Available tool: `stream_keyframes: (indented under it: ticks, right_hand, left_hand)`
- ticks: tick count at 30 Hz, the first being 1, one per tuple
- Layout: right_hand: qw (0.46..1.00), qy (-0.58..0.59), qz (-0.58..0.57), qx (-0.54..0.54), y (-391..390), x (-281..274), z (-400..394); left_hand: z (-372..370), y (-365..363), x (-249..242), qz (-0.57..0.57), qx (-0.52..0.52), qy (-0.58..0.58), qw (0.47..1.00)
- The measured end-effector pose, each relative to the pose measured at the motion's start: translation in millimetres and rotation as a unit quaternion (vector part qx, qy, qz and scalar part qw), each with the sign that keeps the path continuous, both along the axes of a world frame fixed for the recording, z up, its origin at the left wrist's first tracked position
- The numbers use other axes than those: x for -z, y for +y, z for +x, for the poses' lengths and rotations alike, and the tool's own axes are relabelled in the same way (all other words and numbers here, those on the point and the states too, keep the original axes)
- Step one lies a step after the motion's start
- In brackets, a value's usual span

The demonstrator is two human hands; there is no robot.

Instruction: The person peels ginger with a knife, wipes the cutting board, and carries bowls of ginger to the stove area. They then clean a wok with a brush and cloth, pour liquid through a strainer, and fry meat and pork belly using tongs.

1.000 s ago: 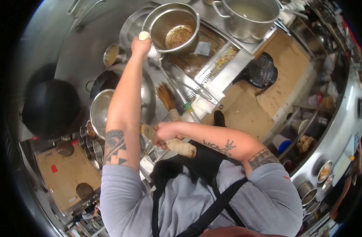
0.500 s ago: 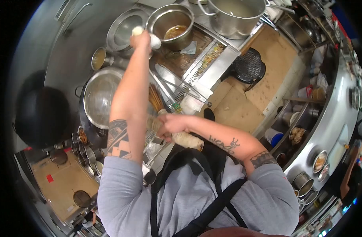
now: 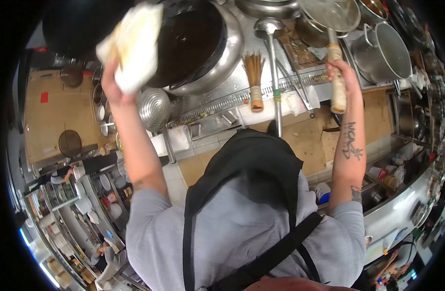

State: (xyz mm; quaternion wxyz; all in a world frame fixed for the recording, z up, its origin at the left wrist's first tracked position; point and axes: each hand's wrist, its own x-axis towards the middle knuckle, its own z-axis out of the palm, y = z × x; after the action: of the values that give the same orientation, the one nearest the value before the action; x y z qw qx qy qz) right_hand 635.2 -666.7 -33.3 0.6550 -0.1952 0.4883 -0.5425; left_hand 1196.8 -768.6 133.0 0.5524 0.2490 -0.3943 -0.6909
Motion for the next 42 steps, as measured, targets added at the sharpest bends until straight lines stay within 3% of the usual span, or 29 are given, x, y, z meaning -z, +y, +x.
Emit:
stream_keyframes:
  ticks: [5, 9, 11, 15, 17, 19, 21, 22, 23, 24, 25, 26, 27, 29, 31, 33, 35, 37, 41, 42]
  right_hand:
    - [0.998, 0.007, 0.062, -0.02, -12.0, 6.0, -19.3]
    - [0.987, 0.096, 0.129, 0.003, -20.0, 1.3, -14.2]
    - [0.992, 0.07, 0.1, -0.033, -18.2, 2.9, -21.1]
    - [0.99, 0.091, 0.109, -0.011, 2.4, 5.4, -32.4]
    - [0.991, 0.048, 0.111, 0.052, 19.9, 21.1, -38.1]
    - [0.987, -0.028, 0.036, 0.157, 47.3, 17.4, 4.7]
    - [0.966, 0.044, 0.087, 0.241, 63.1, 43.0, 28.8]
    - [0.972, -0.014, 0.09, 0.218, 72.1, 68.1, 40.7]
    - [0.985, 0.089, 0.107, 0.102, 81.7, 88.9, 55.1]
    - [0.952, 0.228, 0.173, 0.106, 84.2, 82.9, 111.5]
    - [0.917, 0.357, 0.179, -0.001, 92.5, 97.2, 139.0]
    - [0.856, 0.449, 0.245, -0.072, 89.0, 98.1, 170.1]
    - [0.699, 0.683, 0.147, -0.149, 91.3, 154.9, 161.9]
    - [0.68, 0.706, 0.155, -0.123, 93.7, 170.1, 195.2]
    - [0.676, 0.705, 0.157, -0.146, 90.1, 196.4, 205.9]
    - [0.742, 0.626, 0.217, -0.101, 92.0, 167.0, 226.2]
    - [0.763, 0.613, 0.19, -0.071, 94.6, 162.3, 222.8]
    - [0.787, 0.575, 0.225, 0.001, 97.1, 102.7, 233.5]
    - [0.852, 0.512, 0.095, 0.049, 115.4, 116.4, 218.4]
    - [0.867, 0.492, 0.043, 0.069, 106.8, 146.3, 217.5]
  left_hand:
    - [150.7, 124.3, 119.0, 0.076, -0.119, 0.246, 0.959]
    - [171.8, 187.2, 183.9, 0.177, -0.108, 0.253, 0.945]
    - [157.2, 207.0, 229.4, 0.288, -0.217, 0.171, 0.917]
    - [89.4, 189.4, 233.7, 0.31, -0.091, 0.154, 0.934]
    - [69.4, 163.5, 232.0, 0.325, -0.085, 0.117, 0.935]
    - [56.9, 139.7, 216.1, 0.341, -0.085, 0.108, 0.93]
    - [46.5, 117.2, 189.9, 0.358, -0.095, 0.117, 0.922]
    - [46.6, 104.0, 193.3, 0.355, -0.097, 0.082, 0.926]
    - [45.6, 91.2, 191.4, 0.361, -0.091, 0.079, 0.925]
    - [43.3, 79.5, 188.3, 0.366, -0.084, 0.074, 0.924]
    - [39.8, 68.9, 184.8, 0.372, -0.075, 0.066, 0.923]
    - [36.0, 59.1, 184.7, 0.361, -0.07, 0.072, 0.927]
    - [32.0, 52.5, 182.3, 0.367, -0.067, 0.055, 0.926]
    - [22.3, 38.5, 177.4, 0.374, -0.057, 0.021, 0.925]
    - [20.7, 26.3, 198.4, 0.377, -0.033, -0.013, 0.925]
    - [23.9, 15.5, 221.4, 0.367, 0.021, -0.007, 0.93]
    - [29.0, 9.6, 222.0, 0.385, 0.043, -0.031, 0.922]
    - [37.1, 8.7, 224.0, 0.397, 0.037, -0.022, 0.917]
    - [27.7, 53.3, 198.5, 0.365, -0.068, -0.041, 0.928]
    - [24.7, 62.0, 197.9, 0.36, -0.061, -0.03, 0.93]
